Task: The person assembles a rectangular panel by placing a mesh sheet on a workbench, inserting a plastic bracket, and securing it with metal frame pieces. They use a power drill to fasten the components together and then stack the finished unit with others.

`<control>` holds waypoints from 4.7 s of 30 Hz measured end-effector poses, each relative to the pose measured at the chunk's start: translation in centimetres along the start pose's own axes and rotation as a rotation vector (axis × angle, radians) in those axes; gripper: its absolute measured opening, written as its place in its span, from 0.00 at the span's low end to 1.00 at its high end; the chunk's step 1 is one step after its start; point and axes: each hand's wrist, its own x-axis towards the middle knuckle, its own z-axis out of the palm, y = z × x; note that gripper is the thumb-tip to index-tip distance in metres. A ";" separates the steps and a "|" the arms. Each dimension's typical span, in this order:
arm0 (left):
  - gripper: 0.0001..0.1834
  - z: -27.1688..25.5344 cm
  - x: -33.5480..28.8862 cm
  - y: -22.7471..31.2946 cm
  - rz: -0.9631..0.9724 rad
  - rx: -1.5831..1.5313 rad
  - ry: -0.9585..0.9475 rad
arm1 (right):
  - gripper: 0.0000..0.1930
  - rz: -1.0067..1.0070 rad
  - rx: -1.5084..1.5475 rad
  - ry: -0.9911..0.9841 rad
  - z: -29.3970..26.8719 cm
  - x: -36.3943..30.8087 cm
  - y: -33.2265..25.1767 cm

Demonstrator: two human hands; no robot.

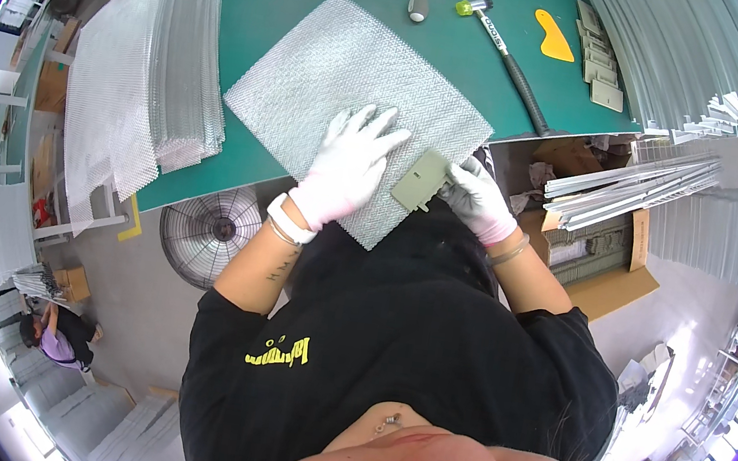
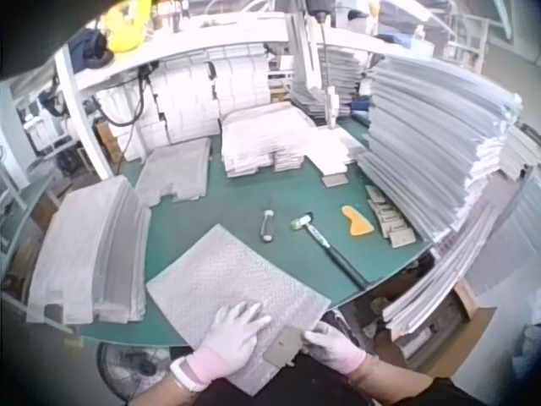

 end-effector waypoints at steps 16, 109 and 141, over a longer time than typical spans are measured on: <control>0.33 -1.0 -0.4 0.0 0.001 -0.083 -0.030 | 0.23 -0.167 -0.344 0.212 3.3 0.5 4.7; 0.32 7.9 -7.3 6.8 -0.522 -1.950 0.463 | 0.11 -0.184 -0.479 0.015 8.0 9.5 -8.6; 0.10 6.9 8.0 1.4 -0.359 -2.259 0.751 | 0.28 -0.353 -0.454 -0.020 8.9 -1.5 -1.7</control>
